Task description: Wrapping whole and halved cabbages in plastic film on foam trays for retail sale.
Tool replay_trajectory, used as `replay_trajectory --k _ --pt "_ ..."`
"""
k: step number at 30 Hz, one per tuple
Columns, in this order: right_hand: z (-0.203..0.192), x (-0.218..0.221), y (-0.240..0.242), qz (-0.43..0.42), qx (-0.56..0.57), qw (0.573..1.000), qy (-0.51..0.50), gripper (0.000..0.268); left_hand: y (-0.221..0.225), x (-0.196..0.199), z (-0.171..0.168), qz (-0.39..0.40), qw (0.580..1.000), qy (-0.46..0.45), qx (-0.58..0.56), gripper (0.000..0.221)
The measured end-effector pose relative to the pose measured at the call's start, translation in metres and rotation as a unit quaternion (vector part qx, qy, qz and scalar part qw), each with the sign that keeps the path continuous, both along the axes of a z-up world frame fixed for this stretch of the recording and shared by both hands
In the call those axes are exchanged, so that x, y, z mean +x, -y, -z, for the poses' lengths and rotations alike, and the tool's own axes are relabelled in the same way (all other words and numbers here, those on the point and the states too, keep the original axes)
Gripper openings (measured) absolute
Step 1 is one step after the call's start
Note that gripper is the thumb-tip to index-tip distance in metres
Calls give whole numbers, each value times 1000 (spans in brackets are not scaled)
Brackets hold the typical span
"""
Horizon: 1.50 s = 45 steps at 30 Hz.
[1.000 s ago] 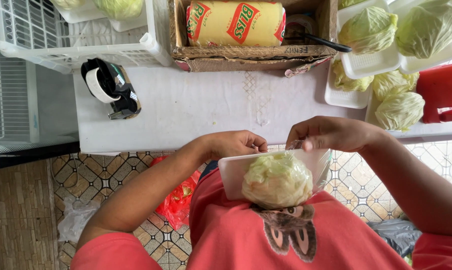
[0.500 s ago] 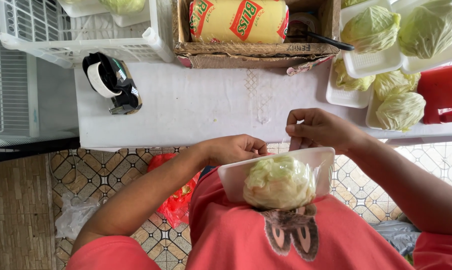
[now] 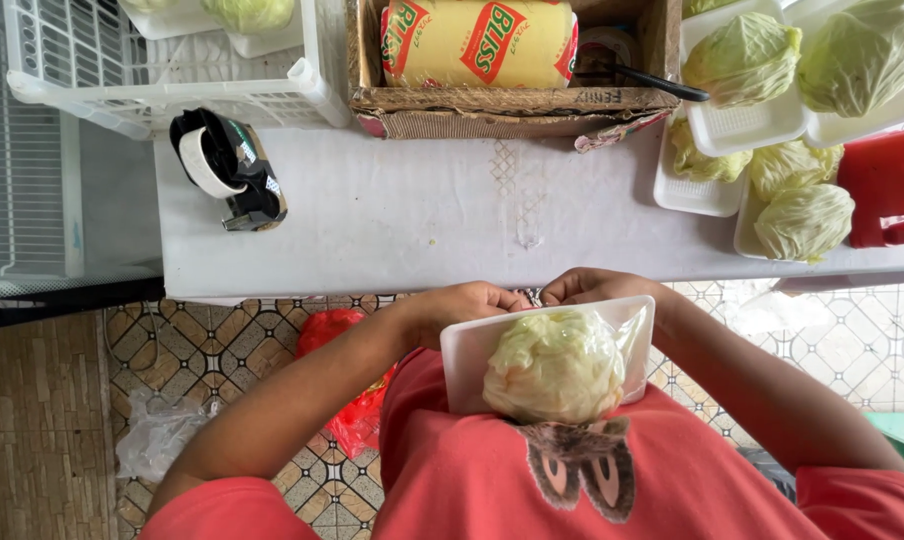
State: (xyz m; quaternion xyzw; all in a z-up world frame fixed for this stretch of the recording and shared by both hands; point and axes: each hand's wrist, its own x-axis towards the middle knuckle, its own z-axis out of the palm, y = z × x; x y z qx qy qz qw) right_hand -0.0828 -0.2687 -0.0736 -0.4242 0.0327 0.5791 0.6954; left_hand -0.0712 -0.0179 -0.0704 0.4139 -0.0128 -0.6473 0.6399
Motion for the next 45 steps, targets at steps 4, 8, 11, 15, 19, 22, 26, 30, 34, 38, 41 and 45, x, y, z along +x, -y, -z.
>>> replay_trajectory --k 4,8,11,15,19,22,26,30,34,38,41,45 --pt "15 -8 -5 4 13 1000 -12 27 -4 -11 35 4 996 -88 9 16" --pt "8 -11 -11 14 30 999 -9 27 -8 -14 40 3 994 -111 14 21" --pt "10 -16 -11 33 41 998 -21 28 -10 -17 35 2 994 -105 27 18" --pt "-8 -7 -14 16 41 999 1 25 -11 -17 31 5 995 -89 40 13" --pt "-8 -5 -13 -3 53 998 39 18 -5 -20 5 -26 997 -72 27 18" --pt "-31 0 -19 8 60 997 50 17 -8 -26 -29 -55 994 -96 -24 13" --pt "-32 0 -21 4 72 995 65 18 -7 -26 -26 -67 992 -95 -44 12" --pt "5 -6 -9 25 58 997 52 14 -17 -15 21 -126 992 -9 -13 20" --pt "-9 -8 -12 60 51 997 15 10 -32 37 -35 -196 889 406 80 17" --pt "40 -15 8 56 -5 998 -9 13 -1 10 -105 -114 787 605 38 19" --pt "54 -19 7 108 -1 994 2 15 10 0 -108 54 756 646 88 48" --pt "68 -27 15 194 0 981 13 18 11 9 -113 93 774 625 44 65"
